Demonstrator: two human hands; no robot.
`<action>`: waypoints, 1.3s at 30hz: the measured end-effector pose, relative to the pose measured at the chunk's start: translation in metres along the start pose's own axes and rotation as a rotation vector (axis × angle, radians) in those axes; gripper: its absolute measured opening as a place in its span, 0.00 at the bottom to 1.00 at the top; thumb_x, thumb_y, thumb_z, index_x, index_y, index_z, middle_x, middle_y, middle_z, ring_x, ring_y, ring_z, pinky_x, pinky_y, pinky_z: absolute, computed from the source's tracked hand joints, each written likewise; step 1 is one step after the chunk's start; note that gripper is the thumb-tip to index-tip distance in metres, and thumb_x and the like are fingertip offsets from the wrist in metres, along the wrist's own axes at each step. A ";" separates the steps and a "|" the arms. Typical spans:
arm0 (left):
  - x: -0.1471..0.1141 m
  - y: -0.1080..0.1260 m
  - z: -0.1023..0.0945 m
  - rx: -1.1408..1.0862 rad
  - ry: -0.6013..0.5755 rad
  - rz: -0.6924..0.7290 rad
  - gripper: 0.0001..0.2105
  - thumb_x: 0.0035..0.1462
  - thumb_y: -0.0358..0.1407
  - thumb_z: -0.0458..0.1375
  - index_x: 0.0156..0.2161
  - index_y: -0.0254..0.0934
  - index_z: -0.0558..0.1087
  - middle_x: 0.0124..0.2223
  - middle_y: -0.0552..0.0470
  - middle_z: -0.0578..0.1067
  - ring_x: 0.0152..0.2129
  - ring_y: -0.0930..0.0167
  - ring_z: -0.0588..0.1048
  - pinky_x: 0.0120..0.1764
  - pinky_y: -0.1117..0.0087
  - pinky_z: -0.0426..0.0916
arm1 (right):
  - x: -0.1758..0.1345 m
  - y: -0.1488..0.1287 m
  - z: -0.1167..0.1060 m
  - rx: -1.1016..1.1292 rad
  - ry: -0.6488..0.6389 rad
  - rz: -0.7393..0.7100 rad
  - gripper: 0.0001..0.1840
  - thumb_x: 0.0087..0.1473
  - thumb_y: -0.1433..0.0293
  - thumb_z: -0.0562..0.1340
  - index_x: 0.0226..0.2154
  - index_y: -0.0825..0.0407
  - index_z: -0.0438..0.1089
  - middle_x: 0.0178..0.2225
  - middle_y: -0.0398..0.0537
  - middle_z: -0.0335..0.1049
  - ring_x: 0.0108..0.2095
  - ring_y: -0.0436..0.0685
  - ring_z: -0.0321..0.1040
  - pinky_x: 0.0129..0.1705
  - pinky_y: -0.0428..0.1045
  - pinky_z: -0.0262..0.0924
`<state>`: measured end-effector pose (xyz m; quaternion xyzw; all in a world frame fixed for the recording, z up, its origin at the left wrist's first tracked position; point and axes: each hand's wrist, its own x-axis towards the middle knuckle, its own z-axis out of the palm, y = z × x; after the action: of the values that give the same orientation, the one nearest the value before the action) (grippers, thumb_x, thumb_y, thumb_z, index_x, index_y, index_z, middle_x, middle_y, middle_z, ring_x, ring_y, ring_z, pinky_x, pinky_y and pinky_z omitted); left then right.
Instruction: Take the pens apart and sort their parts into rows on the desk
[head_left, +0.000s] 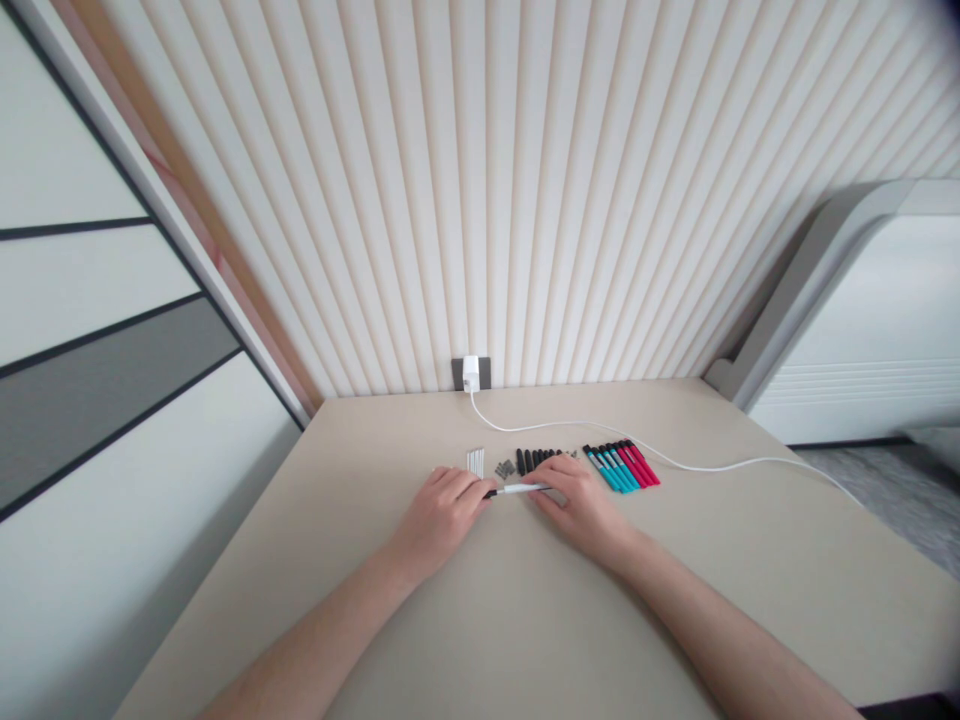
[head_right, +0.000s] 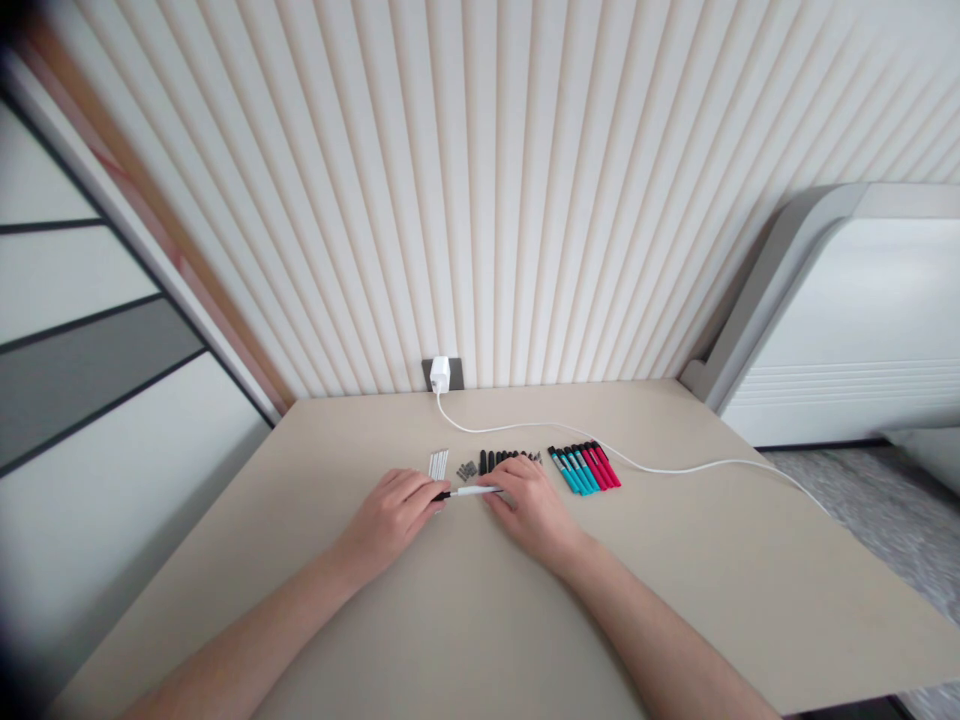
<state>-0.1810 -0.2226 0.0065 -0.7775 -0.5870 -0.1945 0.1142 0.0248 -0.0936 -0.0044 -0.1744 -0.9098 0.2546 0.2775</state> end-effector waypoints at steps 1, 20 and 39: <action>0.000 0.001 -0.001 -0.007 0.008 0.012 0.06 0.63 0.32 0.54 0.44 0.36 0.70 0.36 0.50 0.74 0.35 0.68 0.72 0.40 0.64 0.66 | 0.000 -0.001 0.001 -0.004 -0.008 -0.010 0.12 0.58 0.71 0.59 0.43 0.46 0.74 0.39 0.50 0.72 0.41 0.59 0.66 0.44 0.55 0.60; -0.002 0.003 0.001 -0.060 0.060 0.075 0.06 0.64 0.32 0.54 0.42 0.36 0.72 0.34 0.51 0.74 0.33 0.69 0.71 0.38 0.65 0.64 | -0.004 -0.013 -0.002 -0.027 -0.141 -0.108 0.11 0.61 0.72 0.57 0.44 0.50 0.72 0.36 0.49 0.71 0.38 0.56 0.65 0.42 0.52 0.59; -0.008 -0.009 0.014 -0.309 0.046 -0.284 0.14 0.54 0.37 0.64 0.44 0.39 0.70 0.35 0.53 0.75 0.34 0.68 0.73 0.40 0.66 0.67 | -0.001 -0.009 -0.002 -0.042 -0.090 -0.064 0.12 0.62 0.71 0.55 0.45 0.50 0.71 0.36 0.50 0.71 0.38 0.57 0.65 0.42 0.52 0.60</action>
<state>-0.1891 -0.2213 -0.0103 -0.6907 -0.6511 -0.3138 -0.0216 0.0251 -0.1013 0.0015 -0.1394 -0.9315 0.2342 0.2407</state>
